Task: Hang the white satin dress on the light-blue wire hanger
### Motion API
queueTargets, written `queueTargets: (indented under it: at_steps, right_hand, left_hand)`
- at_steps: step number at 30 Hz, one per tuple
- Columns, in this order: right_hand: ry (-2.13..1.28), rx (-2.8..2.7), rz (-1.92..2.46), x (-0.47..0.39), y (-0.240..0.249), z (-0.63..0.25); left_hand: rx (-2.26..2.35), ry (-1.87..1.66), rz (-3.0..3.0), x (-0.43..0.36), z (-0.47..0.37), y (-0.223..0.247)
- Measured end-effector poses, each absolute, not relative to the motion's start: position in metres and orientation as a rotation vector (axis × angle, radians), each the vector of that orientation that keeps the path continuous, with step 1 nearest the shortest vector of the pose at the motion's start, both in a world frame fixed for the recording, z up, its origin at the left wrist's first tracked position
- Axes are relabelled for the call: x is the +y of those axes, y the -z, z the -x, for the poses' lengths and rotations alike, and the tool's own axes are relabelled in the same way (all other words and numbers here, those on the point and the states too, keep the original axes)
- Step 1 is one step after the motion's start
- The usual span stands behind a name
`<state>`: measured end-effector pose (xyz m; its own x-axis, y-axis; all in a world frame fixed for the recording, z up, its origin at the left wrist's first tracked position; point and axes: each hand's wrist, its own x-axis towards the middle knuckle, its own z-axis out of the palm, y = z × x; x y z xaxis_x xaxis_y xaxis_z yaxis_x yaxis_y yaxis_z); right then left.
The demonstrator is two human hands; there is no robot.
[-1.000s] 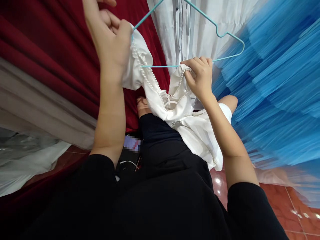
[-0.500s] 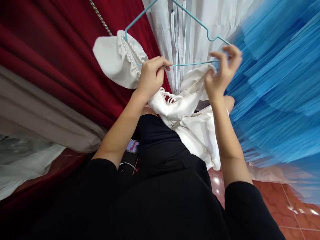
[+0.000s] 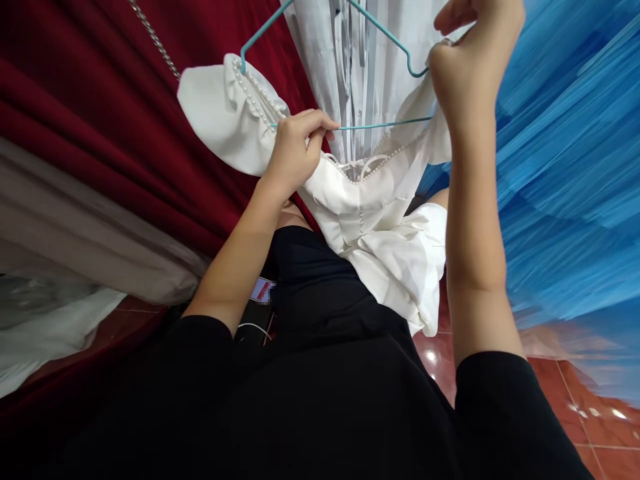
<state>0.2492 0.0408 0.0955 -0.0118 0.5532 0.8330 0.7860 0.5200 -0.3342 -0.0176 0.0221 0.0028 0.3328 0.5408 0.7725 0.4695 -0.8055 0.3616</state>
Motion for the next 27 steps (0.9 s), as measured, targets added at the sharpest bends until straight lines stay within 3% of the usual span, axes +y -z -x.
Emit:
queueTargets:
  at_steps: [8, 12, 19, 23, 27]
  right_hand:
    - [0.201, -1.587, 0.726, 0.036, -0.072, -0.192]
    - [0.201, -1.928, 0.650, 0.019, -0.049, -0.173]
    - [0.192, -1.979, 1.005, 0.026, 0.009, -0.171]
    - [0.167, -1.957, 1.013, 0.032, 0.011, -0.172]
    - [0.189, -1.972, 1.026, 0.029, 0.008, -0.172]
  left_hand:
    - [1.203, -1.389, -2.581, 0.019, 0.023, -0.001]
    - [1.129, -1.434, -2.631, 0.015, 0.022, -0.001]
    - [1.285, -2.333, -2.400, 0.052, 0.081, -0.009]
    - [1.034, -2.161, -2.494, 0.079, 0.118, -0.014]
    - [1.233, -1.904, -2.614, 0.066, 0.112, -0.017]
